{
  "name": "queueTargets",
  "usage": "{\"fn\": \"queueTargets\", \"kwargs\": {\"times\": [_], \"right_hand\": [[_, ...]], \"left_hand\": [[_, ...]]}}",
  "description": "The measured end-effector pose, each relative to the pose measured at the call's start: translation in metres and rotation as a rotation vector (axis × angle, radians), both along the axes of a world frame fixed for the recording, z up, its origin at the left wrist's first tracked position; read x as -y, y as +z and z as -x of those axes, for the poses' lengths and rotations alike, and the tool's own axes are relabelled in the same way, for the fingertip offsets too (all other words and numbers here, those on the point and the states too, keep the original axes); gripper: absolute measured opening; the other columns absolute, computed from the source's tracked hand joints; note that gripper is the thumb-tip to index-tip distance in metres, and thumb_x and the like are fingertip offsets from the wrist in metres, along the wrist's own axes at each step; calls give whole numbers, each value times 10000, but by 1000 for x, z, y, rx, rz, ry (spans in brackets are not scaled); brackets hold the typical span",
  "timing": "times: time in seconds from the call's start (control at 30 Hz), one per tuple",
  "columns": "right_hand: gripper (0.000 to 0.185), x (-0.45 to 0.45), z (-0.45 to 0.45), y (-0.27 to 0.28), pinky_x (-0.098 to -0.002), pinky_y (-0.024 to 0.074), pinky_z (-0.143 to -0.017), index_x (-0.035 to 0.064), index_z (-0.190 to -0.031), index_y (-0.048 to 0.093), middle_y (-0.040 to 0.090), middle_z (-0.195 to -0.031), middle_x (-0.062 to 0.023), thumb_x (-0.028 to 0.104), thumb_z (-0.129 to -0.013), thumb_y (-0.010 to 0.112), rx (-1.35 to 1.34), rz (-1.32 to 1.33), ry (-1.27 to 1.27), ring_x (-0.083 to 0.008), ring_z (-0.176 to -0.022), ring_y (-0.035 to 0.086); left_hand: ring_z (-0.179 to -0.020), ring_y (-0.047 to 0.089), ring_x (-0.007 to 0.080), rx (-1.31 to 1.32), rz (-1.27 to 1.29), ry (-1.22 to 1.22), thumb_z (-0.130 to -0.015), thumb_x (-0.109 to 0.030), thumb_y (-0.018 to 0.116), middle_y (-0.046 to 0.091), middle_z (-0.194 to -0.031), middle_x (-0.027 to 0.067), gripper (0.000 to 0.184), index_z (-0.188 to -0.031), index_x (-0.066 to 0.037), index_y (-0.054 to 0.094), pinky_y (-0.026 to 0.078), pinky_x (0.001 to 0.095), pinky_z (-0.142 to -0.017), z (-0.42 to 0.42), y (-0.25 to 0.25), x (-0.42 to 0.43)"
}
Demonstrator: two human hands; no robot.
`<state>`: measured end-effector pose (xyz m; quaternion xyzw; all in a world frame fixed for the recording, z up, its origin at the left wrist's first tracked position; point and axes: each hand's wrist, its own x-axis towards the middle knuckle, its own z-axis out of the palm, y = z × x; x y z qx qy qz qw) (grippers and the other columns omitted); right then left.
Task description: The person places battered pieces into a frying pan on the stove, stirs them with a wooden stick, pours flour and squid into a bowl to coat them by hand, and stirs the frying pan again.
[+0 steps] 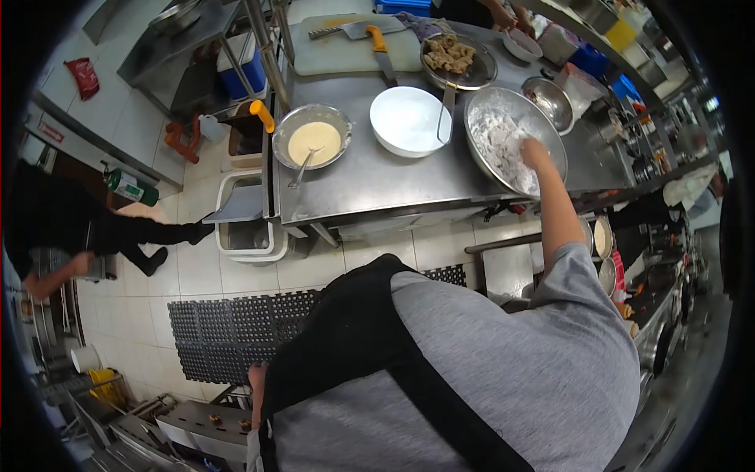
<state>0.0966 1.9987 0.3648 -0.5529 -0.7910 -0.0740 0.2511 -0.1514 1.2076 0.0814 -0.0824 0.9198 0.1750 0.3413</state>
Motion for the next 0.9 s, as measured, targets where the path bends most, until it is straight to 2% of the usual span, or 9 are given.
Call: {"fn": "queueTargets", "kwargs": {"times": [0.1, 0.3, 0.33, 0.43, 0.47, 0.57, 0.63, 0.7, 0.9], "right_hand": [[334, -18, -6, -12, -377, 440, -871, 31, -1024, 644, 619, -1011, -215, -35, -750, 466, 115, 30, 313, -338, -989, 585], [327, -10, 6, 43, -324, 437, -875, 21, -1067, 624, 638, -1032, -168, -32, -774, 486, -331, -74, 434, -288, -971, 606], [269, -31, -5, 14, -331, 447, -842, 6, -1060, 615, 639, -973, -182, 14, -807, 523, -161, -9, 173, -298, -903, 604], [281, -124, -60, -86, -392, 425, -887, -69, -1094, 553, 576, -1075, -232, 80, -861, 500, 44, 191, 332, -330, -987, 551], [240, -90, -34, -49, -419, 439, -824, -61, -1004, 578, 585, -958, -243, 102, -839, 516, 164, 102, 376, -384, -914, 555], [369, -132, -5, -6, -389, 428, -863, -10, -1170, 532, 570, -1153, -176, 225, -889, 488, 350, 238, 50, -304, -1059, 545], [317, -50, 25, 34, -358, 481, -699, 5, -880, 643, 633, -883, -132, 320, -855, 607, -170, -155, 518, -279, -767, 596], [185, -12, 42, 42, -348, 471, -670, -45, -876, 616, 607, -800, -161, 139, -870, 612, -235, -422, 681, -283, -705, 571], [163, 134, 168, -24, -325, 458, -654, -28, -906, 600, 588, -783, -131, 131, -882, 577, -155, -4, 1140, -242, -688, 554]], "left_hand": [[-930, 588, 328, -88, -23, -58, -820, -290, 580, 617, -996, 199, 484, -1204, 1, 531, 453, 391, -804, 10, 21, -57], [-1055, 557, 339, -134, -36, -193, -812, -313, 575, 582, -1127, 217, 523, -1231, -7, 506, 430, 411, -897, 8, 21, -145], [-1067, 550, 337, -198, -92, -216, -810, -313, 571, 575, -1139, 217, 524, -1233, -11, 502, 425, 416, -906, 5, 1, -137], [-1064, 548, 342, -111, -14, -87, -793, -316, 567, 586, -1136, 179, 444, -1162, -70, 554, 434, 420, -905, -1, 21, -160], [-1054, 558, 330, -92, 15, -61, -802, -318, 561, 597, -1110, 174, 402, -1121, -73, 568, 445, 422, -892, -1, 34, -163], [-1071, 554, 307, -77, 59, 76, -817, -314, 570, 590, -1134, 147, 364, -1095, -80, 583, 458, 413, -879, -10, 54, -165], [-1079, 552, 293, -131, 64, 185, -823, -307, 563, 592, -1139, 133, 361, -1101, -77, 579, 459, 400, -883, -23, 69, -162], [-1092, 544, 294, 5, 41, 265, -842, -333, 563, 575, -1183, 121, 461, -1235, -99, 507, 442, 388, -919, -26, 78, -157], [-1097, 552, 268, 91, 70, 280, -814, -294, 569, 587, -1168, 116, 374, -1137, -105, 585, 475, 395, -866, -63, 40, -99]]}}
